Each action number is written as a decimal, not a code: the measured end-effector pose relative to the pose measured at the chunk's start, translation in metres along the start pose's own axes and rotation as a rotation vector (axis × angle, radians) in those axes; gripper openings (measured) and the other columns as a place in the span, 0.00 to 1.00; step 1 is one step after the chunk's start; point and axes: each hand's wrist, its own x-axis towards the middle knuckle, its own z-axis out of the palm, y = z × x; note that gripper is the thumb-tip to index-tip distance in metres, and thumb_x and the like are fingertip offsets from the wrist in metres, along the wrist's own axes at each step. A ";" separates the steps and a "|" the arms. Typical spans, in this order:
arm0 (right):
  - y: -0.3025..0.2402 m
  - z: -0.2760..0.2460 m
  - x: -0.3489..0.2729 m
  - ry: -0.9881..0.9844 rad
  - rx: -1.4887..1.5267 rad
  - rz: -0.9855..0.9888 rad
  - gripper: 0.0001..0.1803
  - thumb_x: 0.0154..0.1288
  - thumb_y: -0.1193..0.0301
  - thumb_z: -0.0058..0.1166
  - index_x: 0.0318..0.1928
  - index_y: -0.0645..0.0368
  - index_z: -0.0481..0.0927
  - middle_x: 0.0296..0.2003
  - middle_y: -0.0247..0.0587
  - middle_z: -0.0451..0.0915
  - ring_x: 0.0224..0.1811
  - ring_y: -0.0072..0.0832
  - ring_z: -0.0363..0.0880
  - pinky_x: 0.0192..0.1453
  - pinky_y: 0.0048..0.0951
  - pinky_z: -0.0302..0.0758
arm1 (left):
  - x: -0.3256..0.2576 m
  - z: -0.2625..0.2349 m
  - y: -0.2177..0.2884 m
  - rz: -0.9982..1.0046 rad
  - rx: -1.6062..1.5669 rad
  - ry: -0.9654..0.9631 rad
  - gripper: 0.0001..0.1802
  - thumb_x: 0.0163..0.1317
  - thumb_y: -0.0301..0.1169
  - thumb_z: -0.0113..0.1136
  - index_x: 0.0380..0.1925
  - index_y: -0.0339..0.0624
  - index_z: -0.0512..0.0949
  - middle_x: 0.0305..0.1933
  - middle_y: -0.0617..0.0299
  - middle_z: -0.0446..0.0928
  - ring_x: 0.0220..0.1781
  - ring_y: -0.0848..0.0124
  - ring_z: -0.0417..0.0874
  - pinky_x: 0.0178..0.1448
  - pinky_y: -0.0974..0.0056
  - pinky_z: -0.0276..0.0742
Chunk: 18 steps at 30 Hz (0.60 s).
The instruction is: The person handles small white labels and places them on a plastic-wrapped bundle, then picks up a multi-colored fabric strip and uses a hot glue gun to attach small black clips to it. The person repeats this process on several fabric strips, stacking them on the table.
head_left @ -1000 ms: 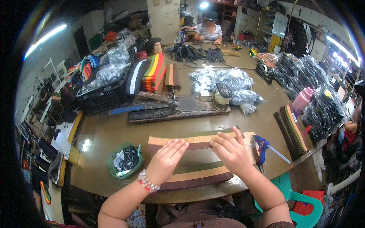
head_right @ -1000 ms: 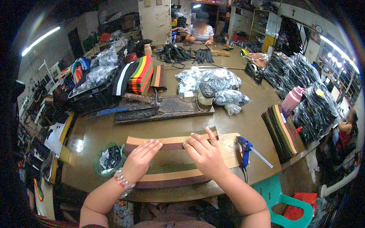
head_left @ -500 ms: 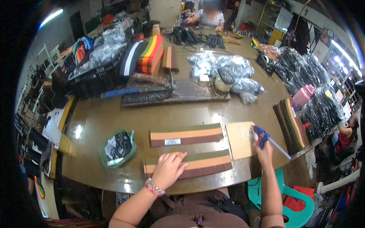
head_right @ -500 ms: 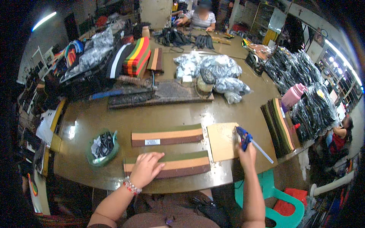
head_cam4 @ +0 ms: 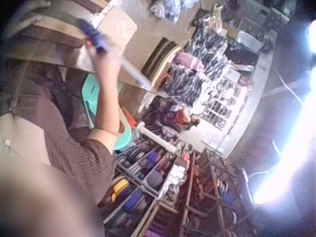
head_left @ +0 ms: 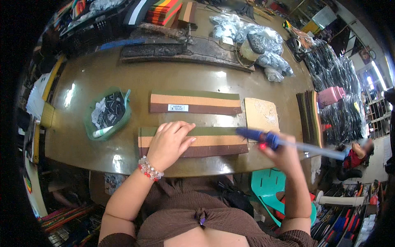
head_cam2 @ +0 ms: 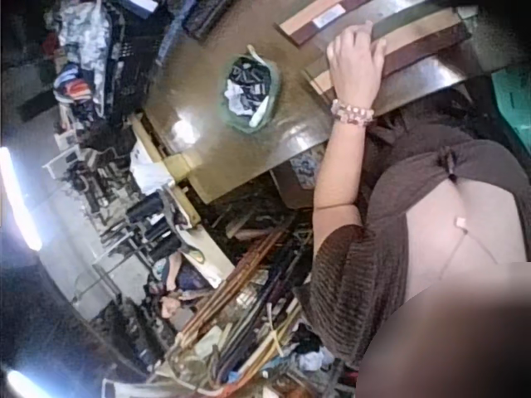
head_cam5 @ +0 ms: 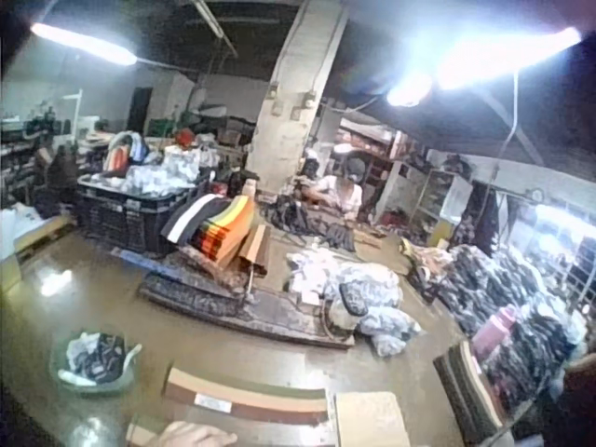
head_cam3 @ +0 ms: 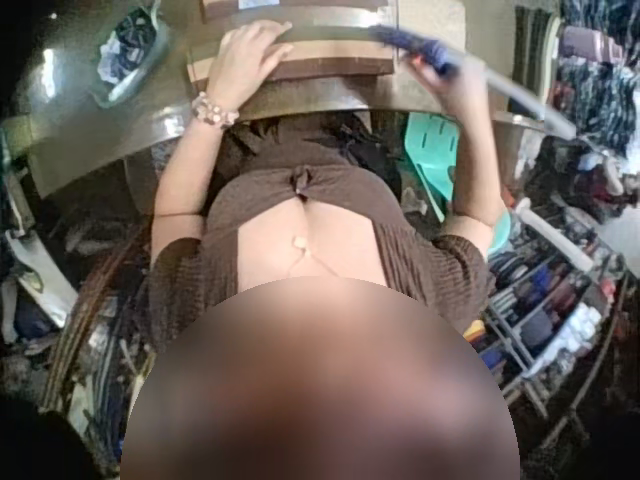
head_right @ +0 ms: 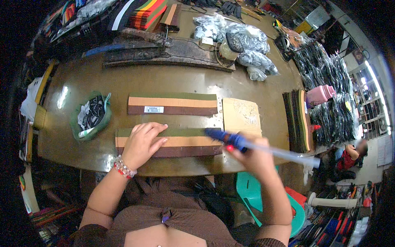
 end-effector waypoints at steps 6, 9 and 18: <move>-0.020 0.022 -0.026 -0.003 0.046 -0.012 0.18 0.42 0.62 0.74 0.26 0.60 0.79 0.23 0.42 0.69 0.24 0.37 0.72 0.29 0.34 0.70 | 0.000 0.001 -0.002 0.008 0.009 0.007 0.19 0.61 0.40 0.60 0.50 0.45 0.77 0.46 0.60 0.78 0.50 0.60 0.77 0.57 0.57 0.69; -0.024 0.030 -0.024 -0.025 -0.003 -0.026 0.19 0.43 0.61 0.74 0.26 0.59 0.79 0.24 0.41 0.66 0.24 0.38 0.70 0.28 0.35 0.69 | 0.000 0.001 -0.002 0.013 -0.004 0.009 0.19 0.62 0.40 0.60 0.50 0.45 0.77 0.46 0.60 0.78 0.50 0.60 0.77 0.57 0.57 0.69; -0.043 0.007 -0.019 -0.192 -0.342 0.040 0.22 0.50 0.52 0.69 0.29 0.58 0.79 0.31 0.44 0.73 0.29 0.44 0.79 0.33 0.43 0.78 | 0.000 0.000 0.001 0.000 0.007 0.011 0.19 0.61 0.39 0.61 0.49 0.43 0.78 0.46 0.61 0.78 0.52 0.62 0.77 0.59 0.57 0.69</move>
